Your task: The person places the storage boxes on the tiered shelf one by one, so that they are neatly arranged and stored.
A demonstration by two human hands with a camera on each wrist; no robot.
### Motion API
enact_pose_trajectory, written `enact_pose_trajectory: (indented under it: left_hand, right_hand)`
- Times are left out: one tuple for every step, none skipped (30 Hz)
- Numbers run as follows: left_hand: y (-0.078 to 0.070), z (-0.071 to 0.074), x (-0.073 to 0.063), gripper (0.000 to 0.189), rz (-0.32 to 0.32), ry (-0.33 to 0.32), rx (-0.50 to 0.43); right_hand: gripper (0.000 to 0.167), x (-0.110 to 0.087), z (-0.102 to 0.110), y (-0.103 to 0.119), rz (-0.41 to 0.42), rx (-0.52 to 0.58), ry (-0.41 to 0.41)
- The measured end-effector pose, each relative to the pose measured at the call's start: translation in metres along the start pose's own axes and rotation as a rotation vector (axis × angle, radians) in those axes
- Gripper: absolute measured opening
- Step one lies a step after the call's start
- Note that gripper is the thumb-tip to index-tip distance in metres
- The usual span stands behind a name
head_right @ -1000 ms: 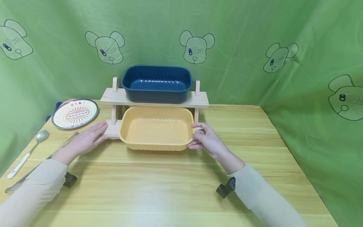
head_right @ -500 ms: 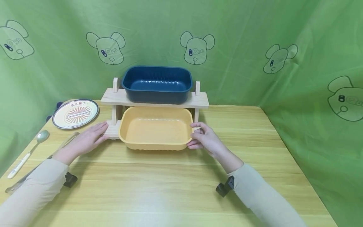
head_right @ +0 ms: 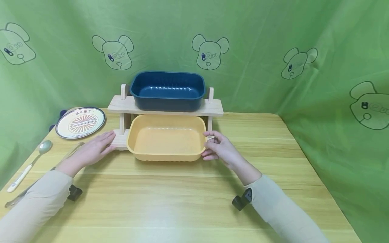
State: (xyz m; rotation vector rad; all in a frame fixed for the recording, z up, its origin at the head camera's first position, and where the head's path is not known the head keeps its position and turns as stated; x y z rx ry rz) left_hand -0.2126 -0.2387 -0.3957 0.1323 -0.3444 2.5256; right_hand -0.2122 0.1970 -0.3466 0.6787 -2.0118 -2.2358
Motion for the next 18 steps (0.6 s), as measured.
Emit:
enact_pose_trajectory:
  left_hand:
    - [0.0, 0.0, 0.0, 0.055, -0.001, 0.0, 0.002]
    - [0.0, 0.0, 0.0, 0.055, -0.002, 0.0, 0.003]
    - [0.0, 0.0, 0.0, 0.055, -0.003, -0.001, 0.003]
    - [0.0, 0.0, 0.0, 0.055, -0.004, -0.002, 0.004]
    - [0.0, 0.001, 0.0, 0.055, -0.005, -0.003, 0.004]
    - [0.0, 0.001, 0.0, 0.055, -0.006, -0.004, 0.005]
    - [0.001, 0.001, 0.0, 0.055, -0.007, -0.005, 0.006]
    - [0.0, 0.001, 0.0, 0.055, -0.009, -0.007, 0.006]
    - [0.001, 0.001, 0.0, 0.055, -0.011, -0.01, 0.006]
    - [0.0, 0.002, 0.0, 0.054, -0.013, -0.01, 0.005]
    - [0.001, 0.002, 0.0, 0.055, -0.014, -0.012, 0.004]
    - [0.001, 0.002, 0.0, 0.055, -0.016, -0.011, 0.003]
    - [0.001, 0.003, 0.0, 0.055, -0.015, -0.009, 0.001]
    - [0.002, 0.003, 0.0, 0.056, -0.011, -0.002, -0.002]
    - [0.003, 0.004, 0.0, 0.057, -0.004, 0.004, -0.007]
    - [0.003, 0.005, -0.001, 0.058, 0.007, 0.016, -0.01]
    - [0.005, 0.007, -0.001, 0.059, 0.016, 0.026, -0.013]
    - [0.006, 0.008, -0.001, 0.06, 0.025, 0.035, -0.018]
  right_hand:
    - [0.048, 0.0, 0.001, 0.0, 0.0, -0.002, 0.001]
    - [0.049, 0.0, 0.001, 0.0, 0.0, -0.003, 0.0]
    - [0.049, 0.0, 0.002, 0.0, 0.002, -0.006, 0.0]
    - [0.048, 0.0, 0.003, 0.0, 0.003, -0.009, 0.0]
    - [0.048, 0.0, 0.004, 0.0, 0.004, -0.012, -0.004]
    - [0.048, 0.0, 0.005, 0.0, 0.005, -0.015, -0.007]
    - [0.048, 0.0, 0.007, 0.001, 0.007, -0.018, -0.01]
    - [0.048, 0.0, 0.009, 0.001, 0.01, -0.023, -0.014]
    - [0.047, -0.001, 0.01, 0.001, 0.014, -0.027, -0.018]
    - [0.047, -0.001, 0.013, 0.002, 0.017, -0.033, -0.022]
    - [0.047, -0.001, 0.015, 0.003, 0.021, -0.037, -0.026]
    - [0.047, -0.002, 0.017, 0.004, 0.026, -0.043, -0.029]
    - [0.047, -0.003, 0.019, 0.005, 0.03, -0.052, -0.034]
    - [0.047, -0.003, 0.022, 0.006, 0.033, -0.064, -0.04]
    - [0.046, -0.003, 0.025, 0.008, 0.036, -0.075, -0.046]
    - [0.046, -0.004, 0.028, 0.009, 0.04, -0.09, -0.051]
    - [0.045, -0.004, 0.032, 0.011, 0.042, -0.108, -0.059]
    - [0.045, -0.004, 0.035, 0.012, 0.046, -0.122, -0.069]
Point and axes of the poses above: each hand's wrist, its own x-axis towards the middle knuckle, its own z-axis out of the back of the hand, y = z × x, the point moved 1 cm from there along x, towards the middle knuckle, and after that the axes turned 7 degrees about -z, right-handed, at the moved point
